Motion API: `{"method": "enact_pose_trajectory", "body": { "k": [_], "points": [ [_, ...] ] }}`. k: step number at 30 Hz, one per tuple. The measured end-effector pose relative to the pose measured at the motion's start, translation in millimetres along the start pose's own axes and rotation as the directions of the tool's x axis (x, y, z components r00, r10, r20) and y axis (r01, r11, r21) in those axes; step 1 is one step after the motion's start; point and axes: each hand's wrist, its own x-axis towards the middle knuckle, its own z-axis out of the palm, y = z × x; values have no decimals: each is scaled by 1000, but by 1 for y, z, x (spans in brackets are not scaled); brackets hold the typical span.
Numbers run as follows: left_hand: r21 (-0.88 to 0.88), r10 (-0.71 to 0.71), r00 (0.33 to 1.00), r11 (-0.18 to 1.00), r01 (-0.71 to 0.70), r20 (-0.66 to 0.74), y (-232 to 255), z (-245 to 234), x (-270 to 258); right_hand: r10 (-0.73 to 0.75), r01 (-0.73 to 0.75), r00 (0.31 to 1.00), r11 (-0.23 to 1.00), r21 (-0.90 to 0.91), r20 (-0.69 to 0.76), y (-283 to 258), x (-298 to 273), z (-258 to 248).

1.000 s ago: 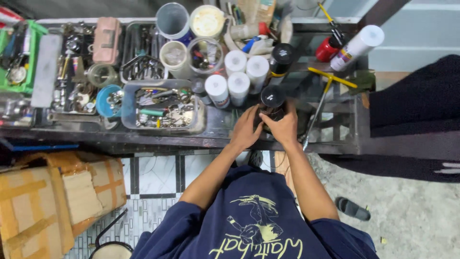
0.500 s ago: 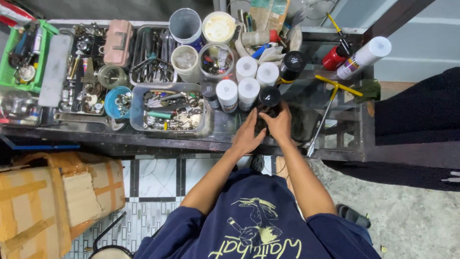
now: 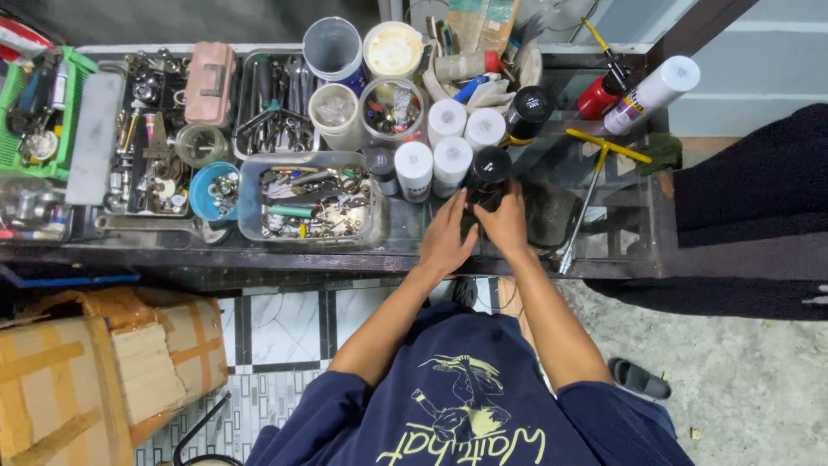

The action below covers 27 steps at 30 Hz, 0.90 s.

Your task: Organizing and cleaning mechanical parts and tools on a workbench.

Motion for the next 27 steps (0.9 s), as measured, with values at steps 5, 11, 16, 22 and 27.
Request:
{"method": "enact_pose_trajectory", "body": {
  "k": [5, 11, 16, 22, 27],
  "points": [
    [199, 178, 968, 970, -142, -176, 3, -17, -3, 7, -8, 998, 1000, -12, -62, -11, -21, -9],
    [362, 312, 928, 905, -225, -204, 5, -42, -1, -54, 43, 995, 991, -128, -79, -25, -44, -15],
    [392, 355, 922, 879, -271, -157, 3, -49, -5, -150, 127, 984, 970, -207, -99, -40, -55, -20],
    [345, 360, 925, 889, -300, -121, 8, -36, -12, -220, 183, 968, 948, -261, -120, -40, -61, -34],
    [302, 409, 912, 875, -379, -41, 23, -32, -4, -241, 193, 958, 942, -274, -155, -37, -49, -51]
  ]
}}
